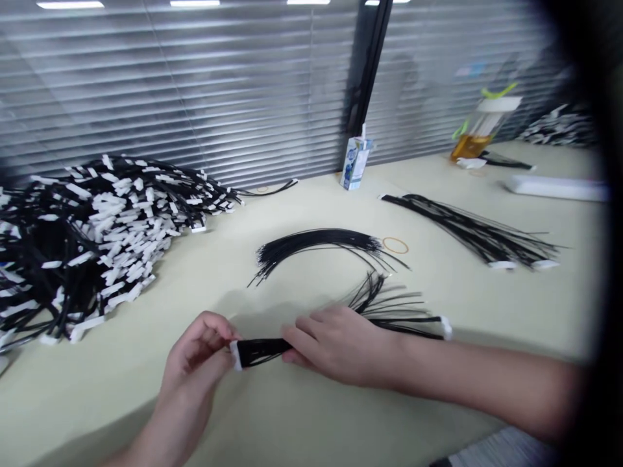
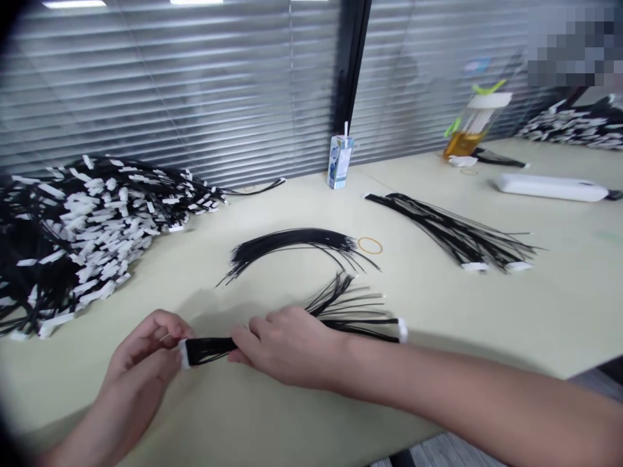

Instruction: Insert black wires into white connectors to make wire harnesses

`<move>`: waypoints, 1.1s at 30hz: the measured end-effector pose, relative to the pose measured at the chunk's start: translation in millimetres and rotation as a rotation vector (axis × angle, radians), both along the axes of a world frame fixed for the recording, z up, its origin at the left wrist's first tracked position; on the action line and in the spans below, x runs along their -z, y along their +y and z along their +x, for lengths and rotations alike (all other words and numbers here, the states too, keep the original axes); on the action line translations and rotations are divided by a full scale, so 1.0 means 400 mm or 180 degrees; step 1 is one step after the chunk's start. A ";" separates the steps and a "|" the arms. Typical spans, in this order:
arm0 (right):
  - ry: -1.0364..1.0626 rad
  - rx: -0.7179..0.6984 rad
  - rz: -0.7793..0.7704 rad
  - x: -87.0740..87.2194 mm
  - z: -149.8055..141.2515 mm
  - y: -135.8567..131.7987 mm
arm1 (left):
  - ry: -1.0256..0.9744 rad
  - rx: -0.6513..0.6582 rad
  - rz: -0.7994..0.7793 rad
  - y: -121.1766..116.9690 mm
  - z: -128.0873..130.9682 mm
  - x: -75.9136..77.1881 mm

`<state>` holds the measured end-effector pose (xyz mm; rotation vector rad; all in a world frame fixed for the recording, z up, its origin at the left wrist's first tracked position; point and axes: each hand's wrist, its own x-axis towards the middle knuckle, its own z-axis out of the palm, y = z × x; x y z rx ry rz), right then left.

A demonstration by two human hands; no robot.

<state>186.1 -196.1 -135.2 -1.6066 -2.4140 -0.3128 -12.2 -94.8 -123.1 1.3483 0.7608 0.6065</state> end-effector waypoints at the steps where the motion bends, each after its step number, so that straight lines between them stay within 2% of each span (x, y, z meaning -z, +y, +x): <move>1: -0.0032 0.0050 -0.0008 -0.002 0.004 0.001 | -0.0062 -0.0097 0.0004 0.002 -0.001 0.001; 7: -0.0241 0.0338 -0.0016 -0.017 0.040 0.012 | -0.0469 -0.0887 -0.0288 0.036 -0.002 0.009; 12: -0.0384 0.0578 0.0031 -0.033 0.097 0.034 | -0.0805 -0.1438 -0.0177 0.095 -0.001 0.017; 16: -0.0356 0.0725 -0.0023 -0.049 0.127 0.041 | -0.0963 -0.1570 -0.0084 0.144 -0.006 0.023; 21: -0.0109 0.1038 -0.0124 -0.083 0.136 0.039 | -0.0893 -0.1378 -0.0254 0.178 -0.007 0.029; 23: 0.0014 0.1339 -0.0080 -0.101 0.157 0.041 | -0.0888 -0.1321 -0.0286 0.182 -0.005 0.031; 26: 0.0109 0.2046 0.0070 -0.123 0.225 0.047 | -0.0946 -0.1307 -0.0237 0.181 -0.002 0.035; 29: 0.0095 0.2929 0.0201 -0.128 0.328 0.050 | -0.0955 -0.1358 -0.0183 0.178 -0.003 0.040; 33: 0.0078 0.4075 0.0165 -0.108 0.478 0.027 | -0.0918 -0.1381 -0.0182 0.173 -0.007 0.043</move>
